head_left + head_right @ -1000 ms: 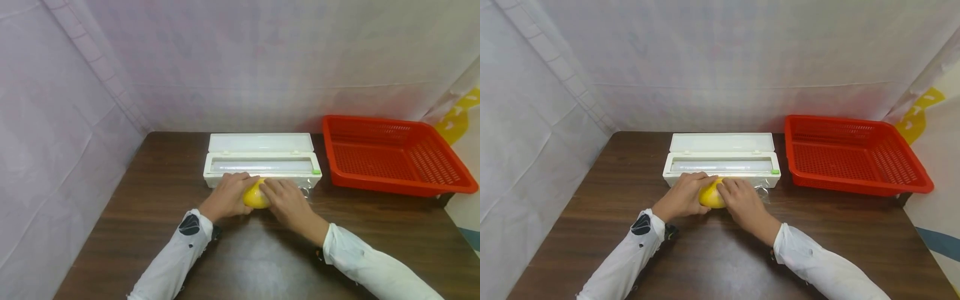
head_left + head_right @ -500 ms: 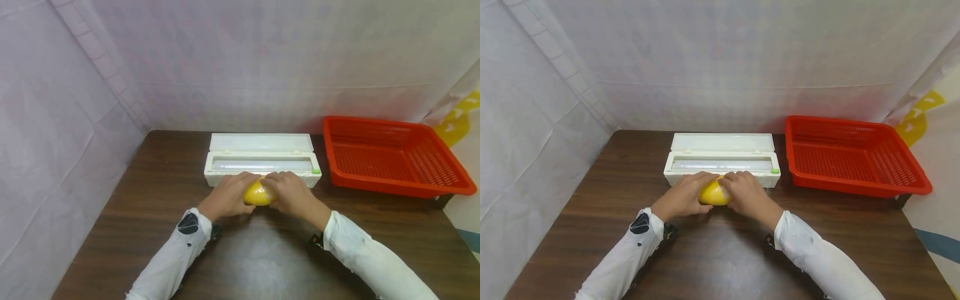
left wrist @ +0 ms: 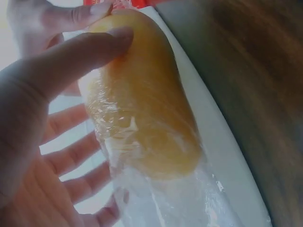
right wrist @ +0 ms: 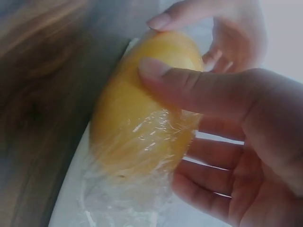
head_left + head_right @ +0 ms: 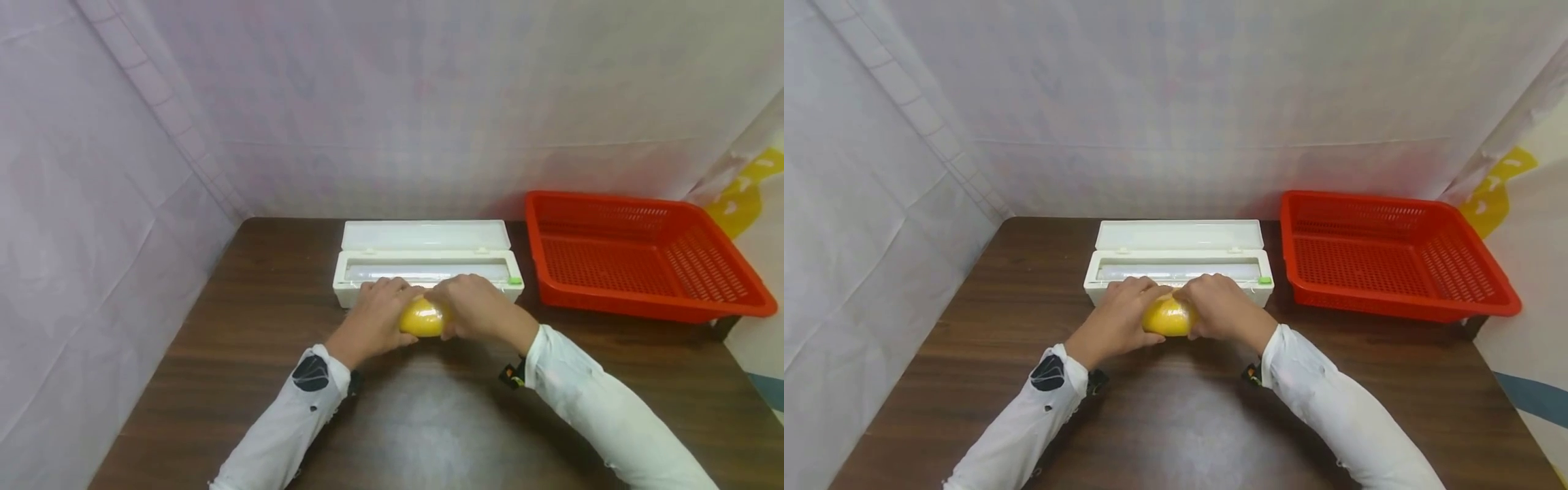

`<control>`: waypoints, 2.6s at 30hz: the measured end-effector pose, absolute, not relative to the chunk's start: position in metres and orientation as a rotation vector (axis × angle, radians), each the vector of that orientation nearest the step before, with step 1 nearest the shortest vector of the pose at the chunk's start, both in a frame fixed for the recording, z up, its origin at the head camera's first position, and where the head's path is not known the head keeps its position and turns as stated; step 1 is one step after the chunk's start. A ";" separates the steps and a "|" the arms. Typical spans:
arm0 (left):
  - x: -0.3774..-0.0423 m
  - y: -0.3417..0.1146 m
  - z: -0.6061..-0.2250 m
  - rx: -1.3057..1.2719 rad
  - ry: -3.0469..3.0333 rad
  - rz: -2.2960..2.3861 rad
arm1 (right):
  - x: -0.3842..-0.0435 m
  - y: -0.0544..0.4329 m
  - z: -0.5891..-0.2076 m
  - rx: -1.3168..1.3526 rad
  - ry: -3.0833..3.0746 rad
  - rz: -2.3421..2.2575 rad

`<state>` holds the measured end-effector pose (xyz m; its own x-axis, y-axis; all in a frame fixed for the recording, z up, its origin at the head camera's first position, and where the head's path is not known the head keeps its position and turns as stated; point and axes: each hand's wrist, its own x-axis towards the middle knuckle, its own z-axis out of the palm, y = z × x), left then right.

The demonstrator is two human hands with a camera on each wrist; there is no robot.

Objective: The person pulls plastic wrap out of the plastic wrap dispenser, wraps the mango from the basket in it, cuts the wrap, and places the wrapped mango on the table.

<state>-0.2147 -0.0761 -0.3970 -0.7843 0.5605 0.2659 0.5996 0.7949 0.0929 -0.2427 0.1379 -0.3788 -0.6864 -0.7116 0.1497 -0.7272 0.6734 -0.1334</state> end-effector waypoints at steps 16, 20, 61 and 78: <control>-0.213 -0.070 -0.406 -0.941 -2.736 -0.138 | -0.250 0.135 -0.371 1.264 -2.969 0.246; -0.212 -0.070 -0.409 -0.965 -2.739 -0.156 | -0.251 0.137 -0.371 1.311 -2.998 0.297; -0.220 -0.071 -0.419 -0.914 -2.461 0.048 | -0.271 0.146 -0.377 1.319 -3.147 0.668; -0.220 -0.078 -0.407 -0.901 -2.577 -0.071 | -0.225 0.141 -0.397 1.136 -2.497 0.299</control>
